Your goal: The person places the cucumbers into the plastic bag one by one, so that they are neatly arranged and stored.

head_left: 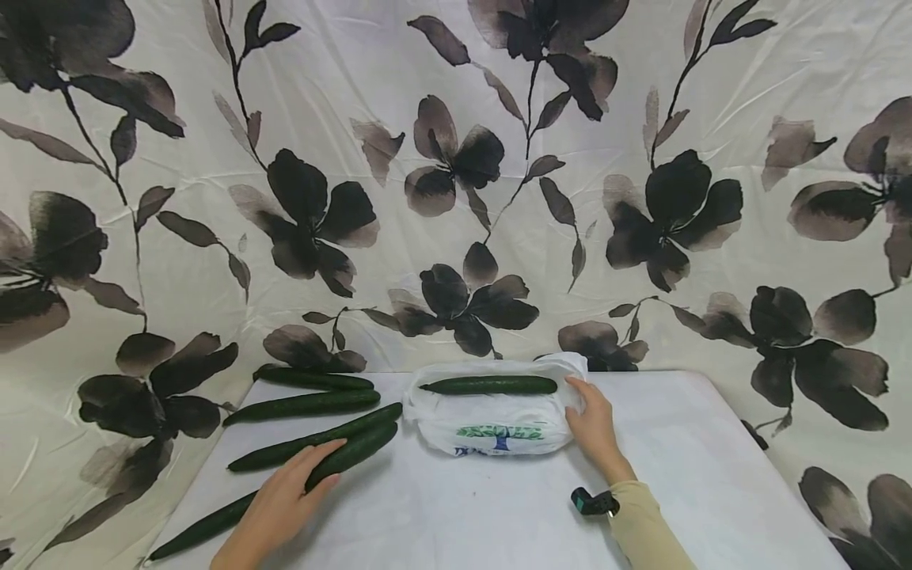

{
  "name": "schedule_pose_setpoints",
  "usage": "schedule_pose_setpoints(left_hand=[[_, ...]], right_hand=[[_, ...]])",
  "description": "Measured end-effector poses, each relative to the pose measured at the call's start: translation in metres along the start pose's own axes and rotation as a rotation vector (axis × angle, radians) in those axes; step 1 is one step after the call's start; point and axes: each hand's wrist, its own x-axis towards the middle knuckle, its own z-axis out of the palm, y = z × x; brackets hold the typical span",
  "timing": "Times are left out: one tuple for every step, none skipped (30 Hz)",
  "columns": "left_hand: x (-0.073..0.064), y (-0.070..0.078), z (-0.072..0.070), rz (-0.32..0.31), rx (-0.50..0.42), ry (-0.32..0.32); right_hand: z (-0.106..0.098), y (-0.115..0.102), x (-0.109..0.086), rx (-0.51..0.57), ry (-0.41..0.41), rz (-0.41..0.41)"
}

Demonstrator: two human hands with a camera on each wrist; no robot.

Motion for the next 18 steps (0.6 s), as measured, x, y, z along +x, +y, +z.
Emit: schedule_pose_setpoints(left_hand=[[0.004, 0.003, -0.001, 0.008, -0.003, -0.001], [0.007, 0.005, -0.002, 0.015, -0.007, -0.002], [0.011, 0.008, -0.002, 0.020, -0.009, -0.008], [0.015, 0.010, -0.002, 0.025, -0.014, -0.015], [0.018, 0.013, -0.002, 0.029, -0.017, -0.026], [0.022, 0.015, -0.002, 0.031, -0.017, -0.034], [0.025, 0.017, -0.002, 0.034, -0.019, -0.041], [0.029, 0.019, -0.001, 0.035, -0.023, -0.045], [0.033, 0.021, 0.000, 0.036, -0.022, -0.047], [0.036, 0.023, 0.000, 0.041, -0.024, -0.043], [0.040, 0.025, 0.001, 0.048, -0.025, -0.039], [0.044, 0.027, 0.002, 0.053, -0.027, -0.034], [0.048, 0.029, 0.002, 0.063, -0.033, -0.030], [0.052, 0.031, 0.003, 0.071, -0.036, -0.027], [0.056, 0.034, 0.003, 0.079, -0.045, -0.028], [0.061, 0.036, 0.004, 0.087, -0.057, -0.034], [0.065, 0.039, 0.005, 0.094, -0.066, -0.039], [0.070, 0.041, 0.006, 0.104, -0.080, -0.047]], right_hand=[[0.000, 0.000, 0.000, -0.001, 0.000, 0.001], [0.000, 0.000, 0.001, 0.003, -0.002, 0.007], [0.000, 0.000, 0.001, 0.006, -0.006, 0.009], [0.000, 0.001, 0.001, 0.007, -0.011, 0.011], [0.000, 0.001, 0.001, 0.011, -0.015, 0.014], [0.001, 0.001, 0.001, 0.014, -0.020, 0.018], [0.001, 0.001, 0.001, 0.015, -0.022, 0.020], [0.001, 0.001, 0.001, 0.018, -0.022, 0.023], [0.002, 0.001, 0.001, 0.017, -0.021, 0.022], [0.002, 0.000, 0.001, 0.017, -0.018, 0.021], [0.002, 0.000, 0.001, 0.016, -0.015, 0.019], [0.002, 0.000, 0.001, 0.012, -0.012, 0.016], [0.002, -0.001, 0.001, 0.005, -0.010, 0.015], [0.002, -0.001, 0.001, 0.001, -0.008, 0.014], [0.002, -0.002, 0.002, -0.004, -0.009, 0.014], [0.002, -0.002, 0.002, -0.008, -0.011, 0.018], [0.002, -0.002, 0.002, -0.010, -0.014, 0.021], [0.002, -0.003, 0.002, -0.009, -0.017, 0.028]])
